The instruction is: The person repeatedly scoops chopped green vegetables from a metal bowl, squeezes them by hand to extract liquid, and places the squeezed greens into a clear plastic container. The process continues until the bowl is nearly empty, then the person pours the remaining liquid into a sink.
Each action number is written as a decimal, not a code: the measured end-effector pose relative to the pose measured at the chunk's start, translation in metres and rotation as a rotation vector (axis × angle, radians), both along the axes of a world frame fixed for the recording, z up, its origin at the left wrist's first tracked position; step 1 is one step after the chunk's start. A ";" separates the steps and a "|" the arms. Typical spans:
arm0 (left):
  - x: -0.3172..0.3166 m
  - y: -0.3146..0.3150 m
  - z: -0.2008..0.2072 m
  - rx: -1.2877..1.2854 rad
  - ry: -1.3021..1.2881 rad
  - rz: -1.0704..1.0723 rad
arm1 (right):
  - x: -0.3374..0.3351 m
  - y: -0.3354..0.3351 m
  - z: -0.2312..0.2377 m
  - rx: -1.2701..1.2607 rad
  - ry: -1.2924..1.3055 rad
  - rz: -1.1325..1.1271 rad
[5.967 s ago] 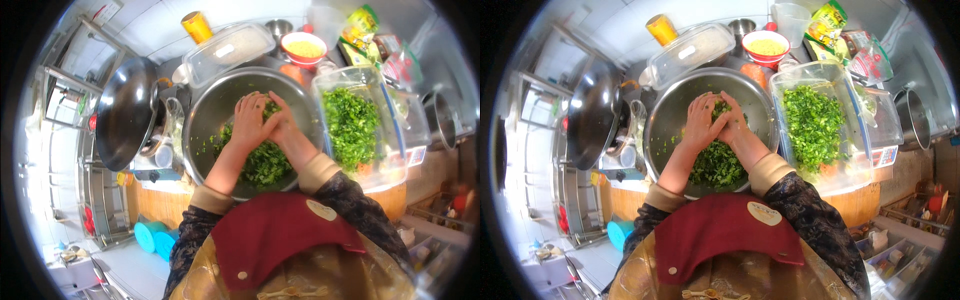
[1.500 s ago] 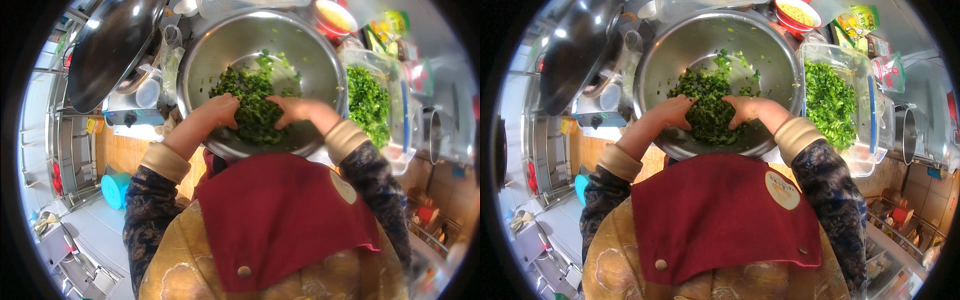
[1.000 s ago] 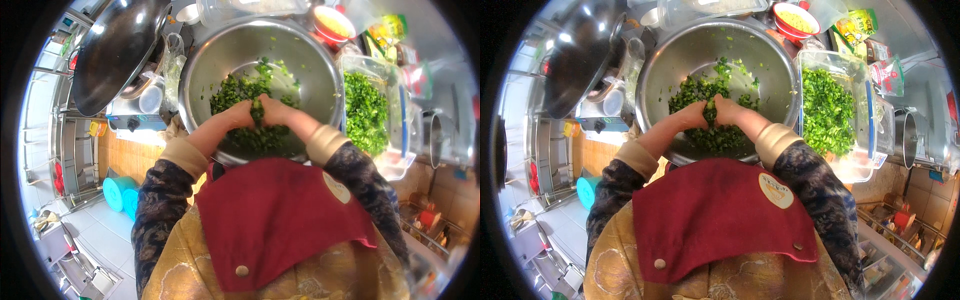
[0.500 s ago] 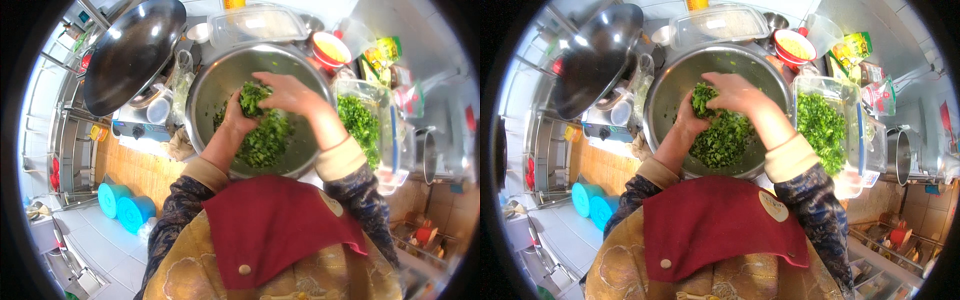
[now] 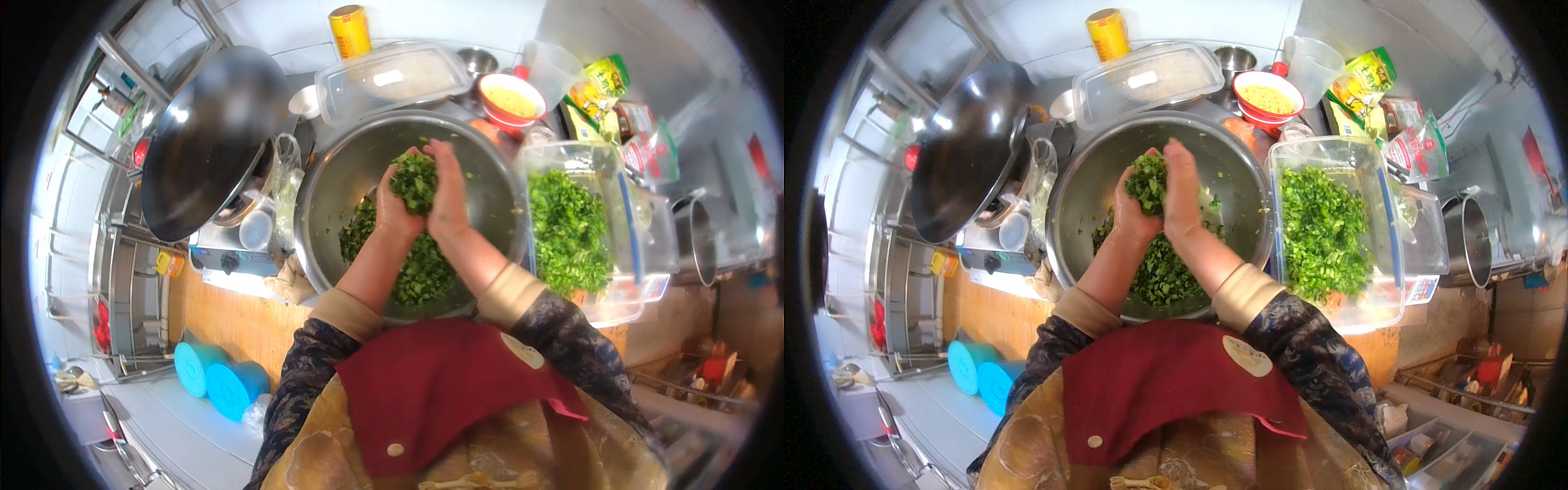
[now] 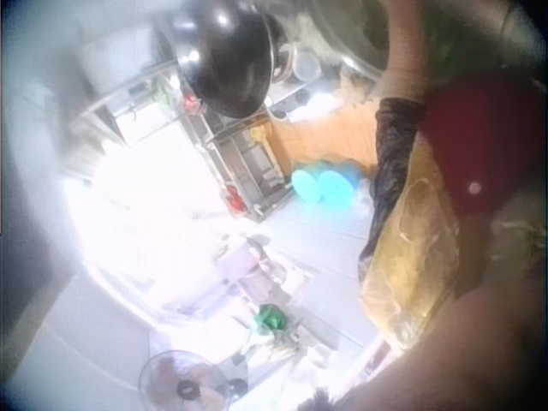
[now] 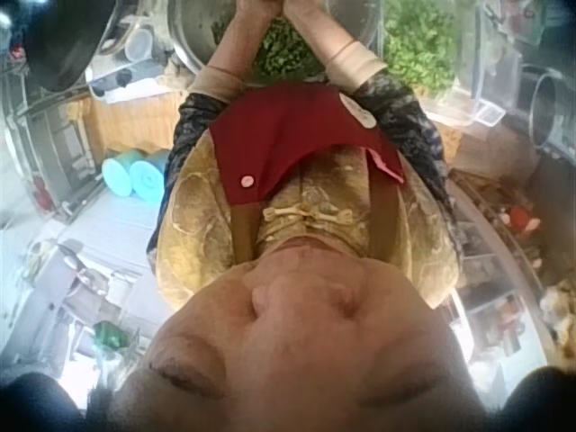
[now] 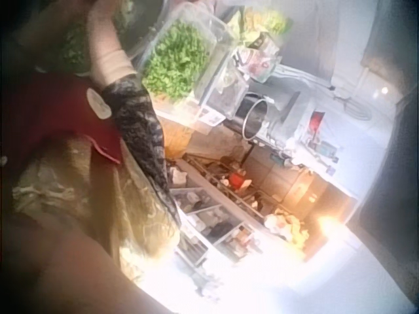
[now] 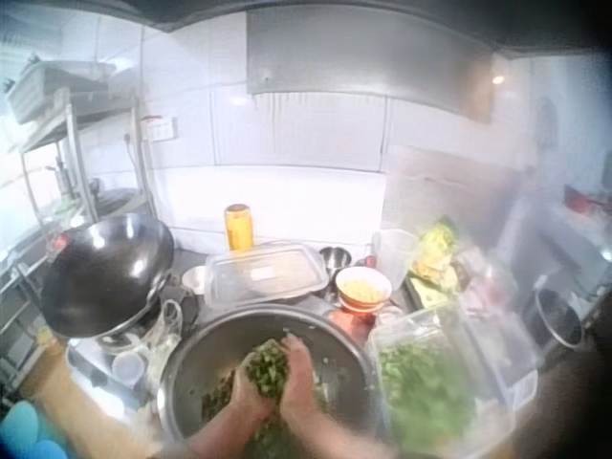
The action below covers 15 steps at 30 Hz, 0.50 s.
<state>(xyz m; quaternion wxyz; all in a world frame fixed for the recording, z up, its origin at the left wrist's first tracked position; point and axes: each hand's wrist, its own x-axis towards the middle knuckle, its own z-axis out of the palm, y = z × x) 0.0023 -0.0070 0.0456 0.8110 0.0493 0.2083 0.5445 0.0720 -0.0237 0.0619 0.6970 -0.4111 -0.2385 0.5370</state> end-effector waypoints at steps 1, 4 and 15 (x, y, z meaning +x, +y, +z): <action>0.004 -0.002 0.006 -0.043 0.163 0.068 | -0.005 -0.005 0.006 0.058 -0.286 -0.035; 0.002 -0.005 0.008 0.318 0.459 0.064 | -0.007 0.003 -0.002 0.391 -0.873 -0.318; 0.018 -0.014 0.056 0.136 0.427 0.008 | 0.034 0.014 0.027 0.645 -0.992 -0.019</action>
